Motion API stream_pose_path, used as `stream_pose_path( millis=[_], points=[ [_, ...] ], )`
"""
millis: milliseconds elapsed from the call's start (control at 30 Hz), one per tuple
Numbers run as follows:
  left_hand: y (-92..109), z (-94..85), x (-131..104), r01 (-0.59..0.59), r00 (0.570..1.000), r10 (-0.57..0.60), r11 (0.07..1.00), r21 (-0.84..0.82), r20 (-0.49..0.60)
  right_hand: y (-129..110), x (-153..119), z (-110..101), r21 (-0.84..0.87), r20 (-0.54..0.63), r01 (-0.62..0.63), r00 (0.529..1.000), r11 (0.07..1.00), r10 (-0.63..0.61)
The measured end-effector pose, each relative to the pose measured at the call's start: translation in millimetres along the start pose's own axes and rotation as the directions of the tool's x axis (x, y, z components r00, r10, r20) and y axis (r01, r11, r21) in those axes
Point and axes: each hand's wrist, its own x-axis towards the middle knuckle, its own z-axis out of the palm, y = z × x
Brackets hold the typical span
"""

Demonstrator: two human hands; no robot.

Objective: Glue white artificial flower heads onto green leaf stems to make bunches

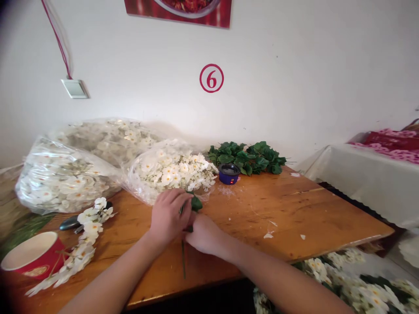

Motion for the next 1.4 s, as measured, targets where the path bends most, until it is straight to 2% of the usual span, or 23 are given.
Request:
stream_pose_path(
  millis=[67,133,167,200,267,300,367,433,467,567,633,733,833,900,967,1033,1067,1133,1200,1267,1333,1400],
  points=[
    [-4.3,6.4,-1.6,0.025,0.998,-0.029,0.998,0.058,0.056,-4.4,4.9,-10.9,0.019,0.164,-0.015,0.986,1.000,0.012],
    [-14.0,10.4,-0.4,0.053,0.993,-0.069,0.985,0.162,0.098,-3.5,8.1,-30.2,0.080,0.353,-0.087,0.934,0.993,0.053],
    [-19.4,11.2,0.7,0.043,0.989,-0.078,0.965,0.257,0.128,-1.1,8.8,-42.4,0.111,0.360,-0.107,0.931,0.988,0.060],
    [-24.4,11.5,1.9,0.013,0.981,-0.083,0.929,0.370,0.174,2.2,8.5,-55.4,0.145,0.322,-0.110,0.945,0.983,0.058],
    [-32.0,11.3,3.5,-0.060,0.967,-0.082,0.845,0.531,0.240,11.0,3.9,-80.6,0.212,0.086,-0.092,0.993,0.973,0.075],
    [-34.2,11.4,3.8,-0.094,0.962,-0.077,0.809,0.580,0.263,15.9,-0.8,-90.8,0.212,-0.044,-0.080,0.995,0.974,0.091],
    [-36.2,12.5,3.4,-0.150,0.953,-0.059,0.758,0.634,0.296,25.8,-15.4,-102.6,0.171,-0.277,-0.070,0.954,0.983,0.116],
    [-36.4,14.5,2.3,-0.192,0.946,-0.044,0.720,0.666,0.320,34.2,-35.6,-101.0,0.055,-0.375,-0.052,0.925,0.997,0.069],
    [-36.3,15.7,1.7,-0.206,0.944,-0.041,0.704,0.679,0.328,37.8,-46.8,-95.7,-0.016,-0.364,-0.037,0.931,0.999,0.029],
    [-37.2,18.3,0.2,-0.215,0.944,-0.039,0.680,0.701,0.327,48.6,-75.6,-71.5,-0.280,-0.201,0.080,0.970,0.957,-0.140],
    [-38.6,19.2,-0.6,-0.209,0.947,-0.038,0.682,0.701,0.319,58.7,-83.4,-58.4,-0.430,-0.073,0.180,0.970,0.885,-0.233],
    [-41.9,19.7,-1.5,-0.228,0.942,-0.023,0.691,0.686,0.335,79.2,-70.5,-54.8,-0.518,0.010,0.227,0.966,0.825,-0.259],
    [-46.2,19.5,-1.4,-0.260,0.927,-0.009,0.703,0.662,0.374,97.8,-36.8,-65.9,-0.571,-0.049,0.197,0.961,0.797,-0.272],
    [-49.2,19.0,-0.9,-0.260,0.924,-0.009,0.717,0.647,0.381,102.5,-14.7,-72.0,-0.627,-0.194,0.086,0.945,0.775,-0.262],
    [-51.5,18.3,-0.2,-0.248,0.926,-0.012,0.733,0.634,0.377,98.4,-0.9,-71.0,-0.584,-0.341,-0.015,0.912,0.812,-0.228],
    [-52.5,17.7,0.3,-0.244,0.924,-0.015,0.745,0.621,0.382,87.8,2.6,-62.3,-0.509,-0.386,-0.009,0.896,0.861,-0.219],
    [-52.5,17.6,0.4,-0.246,0.923,-0.015,0.746,0.619,0.385,81.9,1.4,-56.2,-0.494,-0.352,0.036,0.905,0.869,-0.238],
    [-52.2,17.6,0.4,-0.250,0.923,-0.012,0.742,0.622,0.385,73.3,-2.7,-44.5,-0.529,-0.200,0.153,0.933,0.835,-0.298],
    [-51.8,17.9,0.1,-0.251,0.926,-0.006,0.736,0.628,0.378,71.8,-4.5,-38.4,-0.610,-0.099,0.174,0.951,0.773,-0.292],
    [-52.2,18.2,-0.2,-0.251,0.927,-0.003,0.737,0.628,0.375,76.0,-1.7,-39.9,-0.691,-0.170,0.037,0.963,0.721,-0.212],
    [-52.9,18.4,-0.3,-0.254,0.925,-0.004,0.735,0.628,0.379,80.3,4.2,-45.4,-0.710,-0.308,-0.126,0.940,0.693,-0.145],
    [-53.5,18.4,-0.4,-0.262,0.923,-0.006,0.724,0.638,0.385,80.1,10.6,-48.9,-0.687,-0.372,-0.171,0.918,0.706,-0.138]
  ],
)
